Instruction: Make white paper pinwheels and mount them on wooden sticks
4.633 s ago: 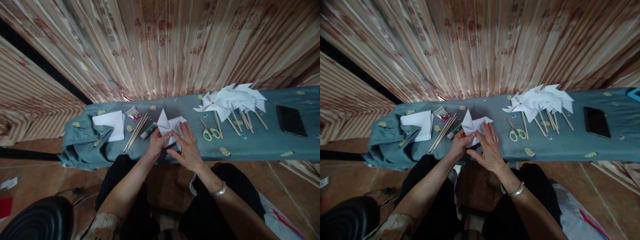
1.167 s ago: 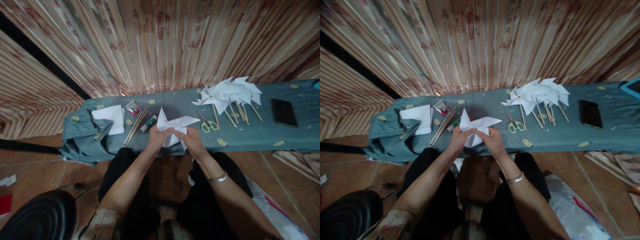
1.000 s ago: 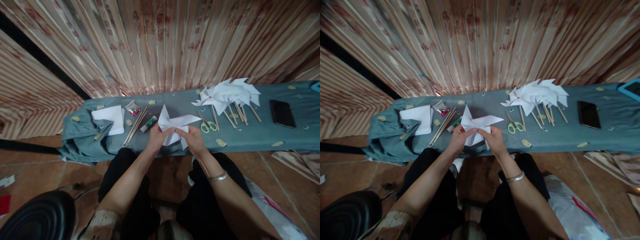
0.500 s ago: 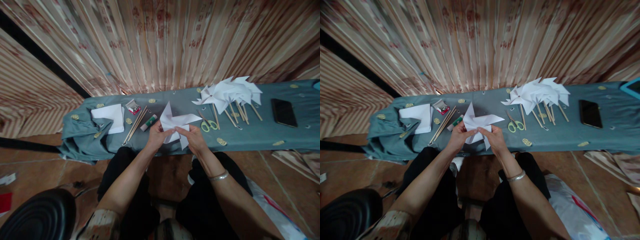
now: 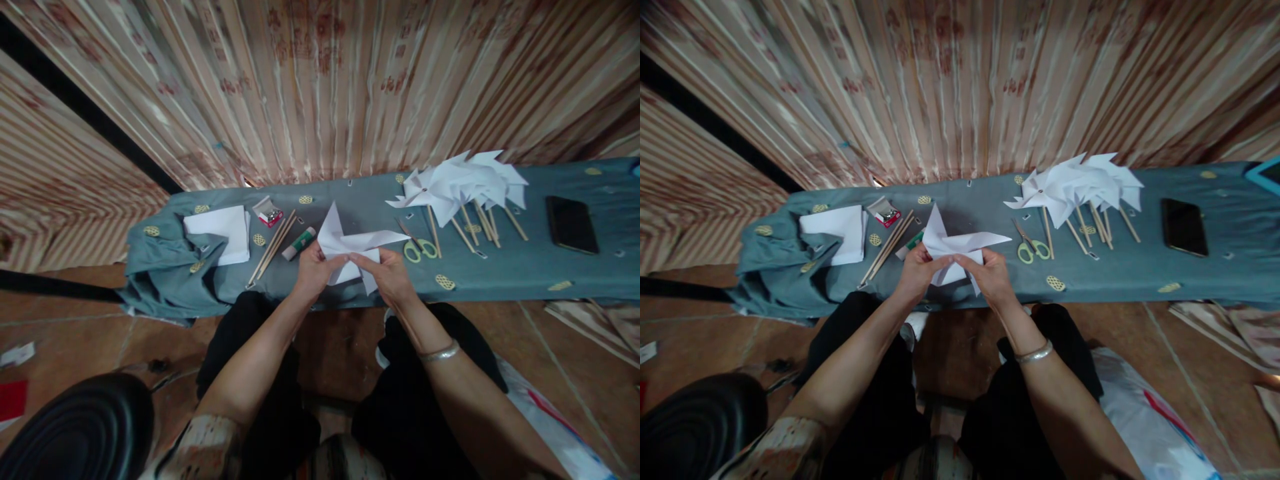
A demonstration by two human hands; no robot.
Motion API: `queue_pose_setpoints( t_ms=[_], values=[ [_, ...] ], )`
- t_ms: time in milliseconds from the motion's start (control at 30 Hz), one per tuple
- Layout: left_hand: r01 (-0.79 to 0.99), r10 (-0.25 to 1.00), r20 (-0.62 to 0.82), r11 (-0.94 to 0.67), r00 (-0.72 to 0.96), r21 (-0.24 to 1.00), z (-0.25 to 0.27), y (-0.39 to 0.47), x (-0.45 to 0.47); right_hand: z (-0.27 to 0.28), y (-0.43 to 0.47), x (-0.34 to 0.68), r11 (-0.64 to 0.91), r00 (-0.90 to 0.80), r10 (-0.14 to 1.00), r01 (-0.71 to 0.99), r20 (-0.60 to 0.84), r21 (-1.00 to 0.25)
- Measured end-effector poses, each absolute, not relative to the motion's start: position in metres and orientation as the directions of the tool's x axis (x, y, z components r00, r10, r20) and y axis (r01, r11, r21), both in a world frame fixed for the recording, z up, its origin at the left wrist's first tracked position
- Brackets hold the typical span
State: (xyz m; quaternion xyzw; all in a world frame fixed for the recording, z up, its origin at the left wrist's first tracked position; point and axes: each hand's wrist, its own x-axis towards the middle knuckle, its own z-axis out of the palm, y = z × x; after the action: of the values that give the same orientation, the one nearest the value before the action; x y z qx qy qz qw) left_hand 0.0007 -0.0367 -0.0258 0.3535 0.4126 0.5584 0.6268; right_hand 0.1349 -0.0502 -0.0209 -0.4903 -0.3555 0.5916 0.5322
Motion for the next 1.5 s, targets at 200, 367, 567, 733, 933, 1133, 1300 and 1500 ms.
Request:
queue_pose_setpoints(
  t_ms=[200,367,567,733,933,1133,1300,1500],
  values=[
    [-0.413,0.991,-0.136,0.128,0.010,0.902,-0.024,-0.037,0.002,-0.028,-0.051,0.135,-0.090,0.158,0.981,-0.130,-0.110,-0.987],
    [-0.406,0.988,-0.149,0.126,-0.027,0.905,-0.021,-0.037,0.004,-0.028,-0.053,0.134,-0.066,0.187,0.979,-0.064,-0.077,-0.996],
    [-0.373,0.990,-0.137,0.120,-0.020,0.920,-0.022,-0.036,0.004,-0.019,-0.054,0.132,-0.131,0.112,0.982,-0.195,-0.155,-0.972],
    [-0.381,0.991,-0.132,0.121,-0.005,0.916,-0.024,-0.036,0.004,-0.020,-0.053,0.132,-0.169,0.103,0.973,-0.288,-0.206,-0.943],
    [-0.397,0.989,-0.142,0.119,-0.030,0.910,-0.028,-0.039,0.007,-0.022,-0.052,0.133,-0.183,0.074,0.973,-0.319,-0.217,-0.930],
    [-0.382,0.987,-0.152,0.123,-0.048,0.916,-0.028,-0.038,0.008,-0.021,-0.050,0.132,-0.173,0.086,0.975,-0.286,-0.205,-0.943],
    [-0.372,0.987,-0.146,0.113,-0.063,0.921,-0.028,-0.038,0.007,-0.023,-0.050,0.130,-0.152,0.108,0.976,-0.270,-0.187,-0.951],
    [-0.394,0.985,-0.155,0.113,-0.078,0.912,-0.021,-0.037,0.004,-0.021,-0.047,0.131,-0.136,0.096,0.982,-0.241,-0.164,-0.961]
  ],
)
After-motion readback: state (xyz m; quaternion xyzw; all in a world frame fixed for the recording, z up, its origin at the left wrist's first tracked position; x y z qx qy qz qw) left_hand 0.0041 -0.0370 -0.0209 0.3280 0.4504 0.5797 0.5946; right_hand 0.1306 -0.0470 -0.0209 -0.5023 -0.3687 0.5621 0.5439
